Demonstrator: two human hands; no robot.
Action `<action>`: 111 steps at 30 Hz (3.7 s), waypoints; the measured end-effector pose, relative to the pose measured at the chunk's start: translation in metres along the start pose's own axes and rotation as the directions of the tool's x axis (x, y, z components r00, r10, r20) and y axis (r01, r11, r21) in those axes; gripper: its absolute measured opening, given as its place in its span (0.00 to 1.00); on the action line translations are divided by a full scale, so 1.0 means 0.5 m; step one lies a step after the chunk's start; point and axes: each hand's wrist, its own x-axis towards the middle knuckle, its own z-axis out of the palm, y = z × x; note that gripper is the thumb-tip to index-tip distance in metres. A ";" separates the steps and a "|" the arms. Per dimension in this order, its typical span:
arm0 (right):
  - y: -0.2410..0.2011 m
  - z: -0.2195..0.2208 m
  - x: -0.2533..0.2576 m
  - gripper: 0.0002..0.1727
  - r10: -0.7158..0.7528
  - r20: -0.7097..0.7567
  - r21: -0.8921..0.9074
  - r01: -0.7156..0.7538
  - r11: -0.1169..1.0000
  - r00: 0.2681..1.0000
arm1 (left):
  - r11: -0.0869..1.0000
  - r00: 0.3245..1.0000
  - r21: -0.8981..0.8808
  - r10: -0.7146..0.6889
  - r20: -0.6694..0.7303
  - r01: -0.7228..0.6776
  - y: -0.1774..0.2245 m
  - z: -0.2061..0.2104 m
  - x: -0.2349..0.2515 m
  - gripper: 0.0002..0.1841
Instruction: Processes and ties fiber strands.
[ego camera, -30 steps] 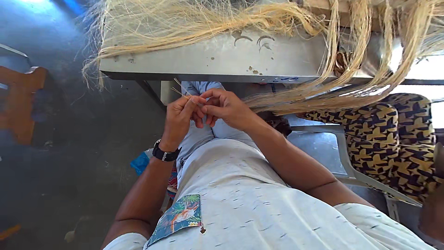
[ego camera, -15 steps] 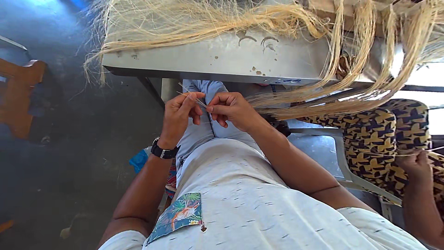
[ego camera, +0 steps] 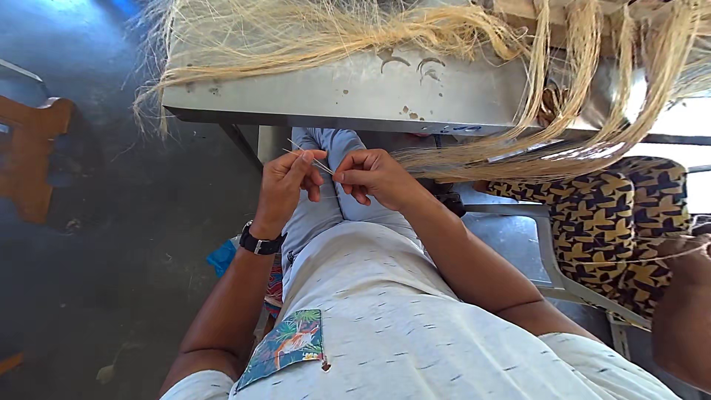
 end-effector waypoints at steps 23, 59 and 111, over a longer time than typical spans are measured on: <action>0.008 -0.054 -0.026 0.08 0.067 0.059 0.013 -0.068 0.998 0.996 | 0.997 0.989 -0.073 0.001 -0.147 -0.012 -0.003 -0.052 -0.010 0.20; 0.027 -0.058 -0.029 0.08 0.068 0.035 0.044 -0.070 0.997 0.997 | 0.979 0.951 0.138 0.182 -0.250 -0.151 -0.009 -0.080 0.010 0.12; 0.033 -0.028 -0.019 0.10 0.134 0.017 0.262 -0.134 0.956 0.991 | 0.999 0.999 0.034 0.012 -0.045 -0.010 -0.051 0.054 0.009 0.11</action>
